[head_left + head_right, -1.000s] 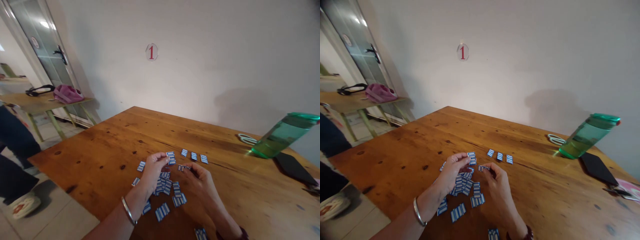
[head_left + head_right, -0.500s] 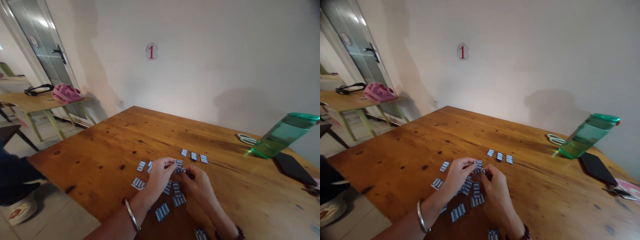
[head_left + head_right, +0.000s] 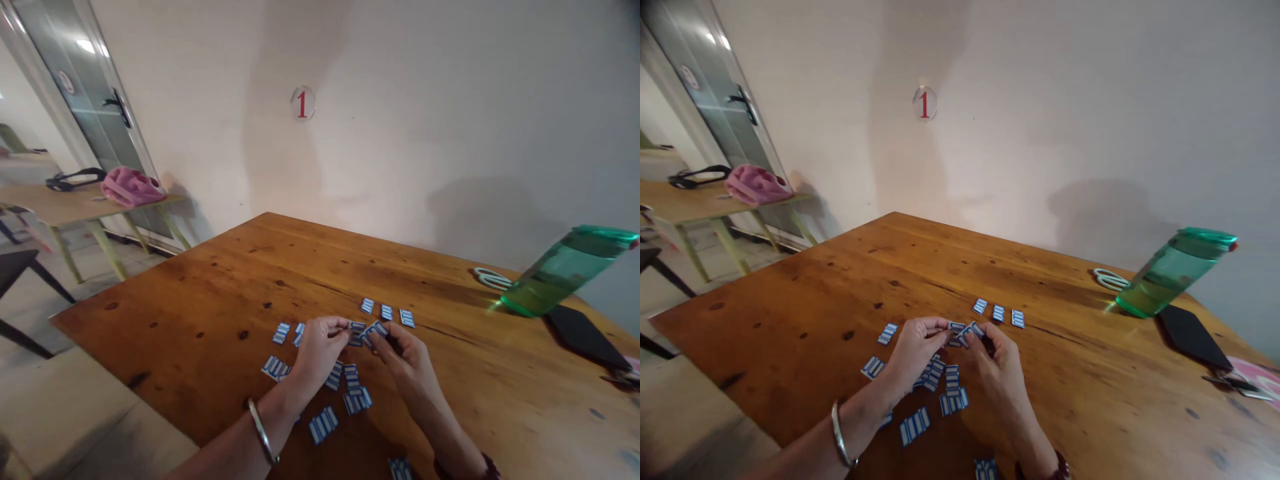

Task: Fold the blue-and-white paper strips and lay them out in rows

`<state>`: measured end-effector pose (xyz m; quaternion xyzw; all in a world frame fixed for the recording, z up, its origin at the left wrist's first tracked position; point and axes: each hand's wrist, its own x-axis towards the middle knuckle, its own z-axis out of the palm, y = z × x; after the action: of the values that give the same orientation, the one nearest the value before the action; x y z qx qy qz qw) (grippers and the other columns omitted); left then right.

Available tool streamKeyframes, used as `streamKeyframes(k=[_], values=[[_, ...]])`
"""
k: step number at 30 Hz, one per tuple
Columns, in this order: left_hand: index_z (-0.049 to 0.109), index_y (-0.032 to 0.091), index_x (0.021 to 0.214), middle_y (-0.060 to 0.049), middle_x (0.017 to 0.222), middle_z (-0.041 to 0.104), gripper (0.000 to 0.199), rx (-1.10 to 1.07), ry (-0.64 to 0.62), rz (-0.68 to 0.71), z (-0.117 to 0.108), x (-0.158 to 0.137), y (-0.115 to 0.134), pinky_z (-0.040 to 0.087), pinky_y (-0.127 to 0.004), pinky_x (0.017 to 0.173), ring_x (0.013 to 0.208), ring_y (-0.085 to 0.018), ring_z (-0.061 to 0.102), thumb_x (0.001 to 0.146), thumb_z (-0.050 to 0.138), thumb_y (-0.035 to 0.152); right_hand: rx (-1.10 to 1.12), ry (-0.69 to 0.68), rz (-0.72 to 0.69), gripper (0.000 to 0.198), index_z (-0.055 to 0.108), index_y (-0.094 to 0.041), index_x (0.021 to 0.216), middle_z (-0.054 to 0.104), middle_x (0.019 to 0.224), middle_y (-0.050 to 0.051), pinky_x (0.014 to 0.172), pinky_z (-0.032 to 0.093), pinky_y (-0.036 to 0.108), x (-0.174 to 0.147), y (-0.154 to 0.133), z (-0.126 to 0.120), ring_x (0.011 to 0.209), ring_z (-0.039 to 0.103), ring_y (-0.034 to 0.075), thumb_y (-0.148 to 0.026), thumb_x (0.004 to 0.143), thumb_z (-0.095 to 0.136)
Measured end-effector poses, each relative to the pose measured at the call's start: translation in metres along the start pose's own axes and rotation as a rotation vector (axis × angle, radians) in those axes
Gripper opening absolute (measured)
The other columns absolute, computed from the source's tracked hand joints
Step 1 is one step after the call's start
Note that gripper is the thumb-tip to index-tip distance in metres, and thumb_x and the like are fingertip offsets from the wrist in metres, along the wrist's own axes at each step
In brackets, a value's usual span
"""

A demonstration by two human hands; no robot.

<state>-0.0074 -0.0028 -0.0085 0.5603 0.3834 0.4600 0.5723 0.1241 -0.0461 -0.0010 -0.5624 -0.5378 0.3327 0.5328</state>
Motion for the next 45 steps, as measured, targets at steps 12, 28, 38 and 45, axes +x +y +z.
streamKeyframes(k=[12, 28, 38, 45], values=[[0.07, 0.016, 0.064, -0.003, 0.064, 0.07, 0.008, -0.048, -0.047, -0.047, 0.0027, -0.0036, -0.0013, 0.046, -0.023, 0.059, 0.061, -0.016, 0.063, 0.064, 0.062, 0.014, -0.189, 0.035, 0.002, 0.019, 0.057, -0.018, 0.063, 0.057, 0.055, 0.0, 0.05, 0.036, 0.025, 0.0002, 0.0096, 0.003, 0.051, 0.048, 0.013, -0.036, 0.068, 0.06], [0.069, 0.015, 0.061, -0.003, 0.061, 0.07, 0.008, -0.06, -0.007, -0.05, 0.0026, -0.0035, 0.002, 0.045, -0.022, 0.058, 0.058, -0.015, 0.061, 0.063, 0.062, 0.013, -0.008, 0.131, 0.05, 0.029, 0.052, -0.018, 0.058, 0.047, 0.049, -0.003, 0.042, 0.03, 0.022, 0.0024, 0.0016, 0.0006, 0.046, 0.038, 0.01, -0.044, 0.062, 0.063], [0.07, 0.016, 0.064, -0.003, 0.064, 0.07, 0.006, -0.099, -0.05, -0.076, 0.0022, -0.0044, -0.0022, 0.045, -0.023, 0.059, 0.061, -0.016, 0.061, 0.064, 0.064, 0.016, -0.151, 0.095, -0.017, 0.023, 0.052, -0.018, 0.058, 0.05, 0.052, -0.002, 0.045, 0.034, 0.023, 0.0009, 0.0095, 0.0017, 0.049, 0.042, 0.011, -0.038, 0.069, 0.06], [0.072, 0.017, 0.069, -0.002, 0.062, 0.069, 0.012, -0.095, -0.064, -0.117, 0.0026, -0.0055, 0.0007, 0.046, -0.022, 0.053, 0.057, -0.015, 0.061, 0.066, 0.061, 0.014, -0.134, 0.076, -0.015, 0.023, 0.051, -0.019, 0.058, 0.049, 0.053, -0.003, 0.047, 0.034, 0.023, 0.0011, 0.0074, 0.0019, 0.05, 0.042, 0.011, -0.037, 0.069, 0.059]])
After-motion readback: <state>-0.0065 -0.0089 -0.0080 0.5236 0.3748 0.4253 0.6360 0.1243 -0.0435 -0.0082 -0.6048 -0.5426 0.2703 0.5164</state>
